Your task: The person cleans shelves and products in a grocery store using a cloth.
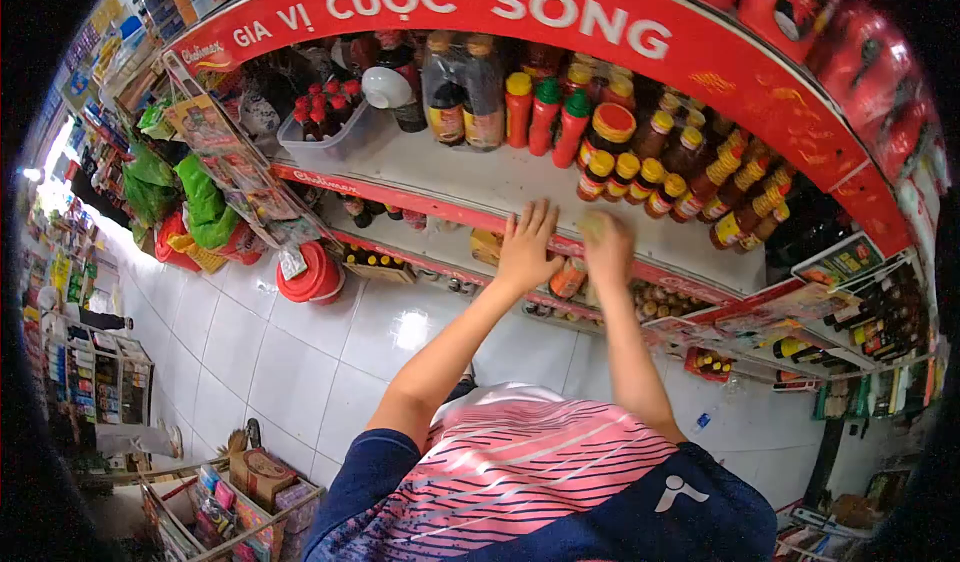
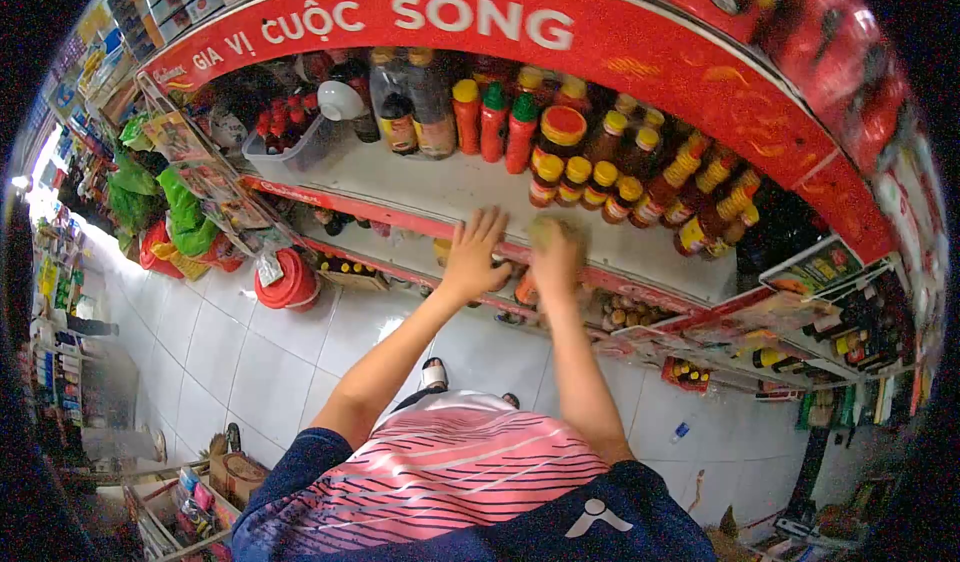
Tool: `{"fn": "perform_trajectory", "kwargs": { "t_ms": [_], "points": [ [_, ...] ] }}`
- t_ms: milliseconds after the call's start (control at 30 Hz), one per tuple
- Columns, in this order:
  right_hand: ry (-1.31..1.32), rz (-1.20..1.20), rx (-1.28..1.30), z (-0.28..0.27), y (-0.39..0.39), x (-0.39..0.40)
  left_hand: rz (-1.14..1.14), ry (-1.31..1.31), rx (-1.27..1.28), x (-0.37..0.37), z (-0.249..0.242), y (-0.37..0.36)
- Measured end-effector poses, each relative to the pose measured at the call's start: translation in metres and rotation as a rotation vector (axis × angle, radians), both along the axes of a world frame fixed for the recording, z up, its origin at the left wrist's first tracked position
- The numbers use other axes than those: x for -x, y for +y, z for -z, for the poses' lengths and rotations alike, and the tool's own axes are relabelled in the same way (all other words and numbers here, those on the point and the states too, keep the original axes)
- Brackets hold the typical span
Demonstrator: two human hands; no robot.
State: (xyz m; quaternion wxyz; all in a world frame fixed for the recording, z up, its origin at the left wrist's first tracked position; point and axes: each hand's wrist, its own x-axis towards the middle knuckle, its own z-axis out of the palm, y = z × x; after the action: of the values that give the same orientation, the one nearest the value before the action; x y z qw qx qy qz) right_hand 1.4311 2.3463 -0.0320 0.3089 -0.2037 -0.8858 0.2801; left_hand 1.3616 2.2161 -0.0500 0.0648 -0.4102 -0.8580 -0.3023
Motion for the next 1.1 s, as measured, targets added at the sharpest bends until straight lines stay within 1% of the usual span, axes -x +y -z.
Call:
{"fn": "perform_trajectory", "kwargs": {
  "t_ms": [33,67,100,133,167,200,233,267,300,333,367,400,433,500,533,567,600,633,667,700,733,767,833,900,967,1000,1067,1100],
  "points": [
    [-0.013,-0.044,-0.018,0.004,-0.016,0.017,0.087,-0.164,-0.138,0.007,-0.001,-0.003],
    [-0.026,-0.032,-0.056,0.007,-0.031,0.032,0.151,-0.284,-0.303,0.015,0.003,-0.007],
    [-0.043,-0.020,-0.092,0.007,-0.043,0.043,0.144,-0.284,-0.314,0.018,0.000,-0.013],
    [-0.120,-0.123,0.062,-0.002,-0.047,0.053,0.209,-0.341,-0.468,0.020,-0.003,-0.019],
    [-0.129,-0.134,0.057,-0.002,-0.044,0.063,0.272,-0.399,-0.621,0.021,-0.005,-0.025],
    [-0.099,-0.288,0.350,0.001,-0.037,0.073,0.212,-0.207,-0.544,0.027,-0.006,-0.029],
    [-0.068,-0.436,0.648,-0.001,-0.037,0.078,0.201,-0.211,-0.545,0.032,-0.006,-0.029],
    [-0.005,-0.403,0.981,-0.001,-0.038,0.080,0.094,-0.134,-0.482,0.036,-0.006,-0.028],
    [0.018,-0.407,0.986,-0.017,-0.039,0.076,-0.010,-0.059,-0.419,0.040,-0.006,-0.029],
    [0.084,-0.445,0.794,-0.015,-0.030,0.076,-0.044,-0.034,-0.315,0.045,-0.009,-0.032],
    [0.060,-0.338,0.493,-0.015,-0.019,0.068,-0.050,-0.040,-0.316,0.051,-0.009,-0.036],
    [0.062,-0.220,0.419,-0.021,-0.020,0.062,-0.040,0.114,-0.225,0.057,-0.008,-0.040],
    [0.059,-0.222,0.420,-0.016,-0.012,0.059,-0.025,0.269,-0.131,0.066,-0.009,-0.043],
    [-0.068,-0.056,0.344,0.005,0.002,0.051,-0.108,0.285,-0.019,0.093,0.001,-0.053],
    [-0.071,-0.048,0.348,0.013,0.000,0.048,-0.165,0.281,0.014,0.107,-0.002,-0.065],
    [-0.053,-0.021,0.161,0.021,-0.002,0.047,-0.193,0.212,0.029,0.124,-0.006,-0.081],
    [-0.033,0.005,-0.029,0.023,-0.003,0.048,-0.254,0.299,0.000,0.142,-0.004,-0.097],
    [-0.029,0.011,-0.030,0.022,-0.007,0.049,-0.323,0.307,0.018,0.164,0.004,-0.112],
    [0.029,0.046,-0.254,0.020,-0.015,0.051,-0.390,0.235,0.010,0.173,-0.006,-0.131],
    [0.087,0.081,-0.477,0.020,-0.021,0.053,-0.431,0.343,0.003,0.183,-0.008,-0.146],
    [0.084,0.135,-0.462,0.021,-0.025,0.055,-0.472,0.336,-0.004,0.190,-0.003,-0.146],
    [0.096,0.135,-0.463,0.022,-0.028,0.055,-0.519,0.335,-0.016,0.197,0.000,-0.144],
    [0.115,0.146,-0.512,0.023,-0.024,0.058,-0.496,0.349,-0.183,0.178,-0.006,-0.113],
    [0.119,0.178,-0.505,0.025,-0.025,0.058,-0.235,-0.002,-0.176,0.154,-0.019,-0.079],
    [0.117,0.209,-0.493,0.025,-0.027,0.060,-0.168,0.102,-0.121,0.133,-0.012,-0.052],
    [0.131,0.209,-0.486,0.026,-0.027,0.060,-0.172,0.105,-0.121,0.137,-0.013,-0.056],
    [0.130,0.205,-0.464,0.031,-0.024,0.059,-0.045,0.024,-0.210,0.144,-0.010,-0.066],
    [0.126,0.203,-0.457,0.034,-0.022,0.059,-0.047,0.021,-0.203,0.152,-0.007,-0.075]
  ]
}}
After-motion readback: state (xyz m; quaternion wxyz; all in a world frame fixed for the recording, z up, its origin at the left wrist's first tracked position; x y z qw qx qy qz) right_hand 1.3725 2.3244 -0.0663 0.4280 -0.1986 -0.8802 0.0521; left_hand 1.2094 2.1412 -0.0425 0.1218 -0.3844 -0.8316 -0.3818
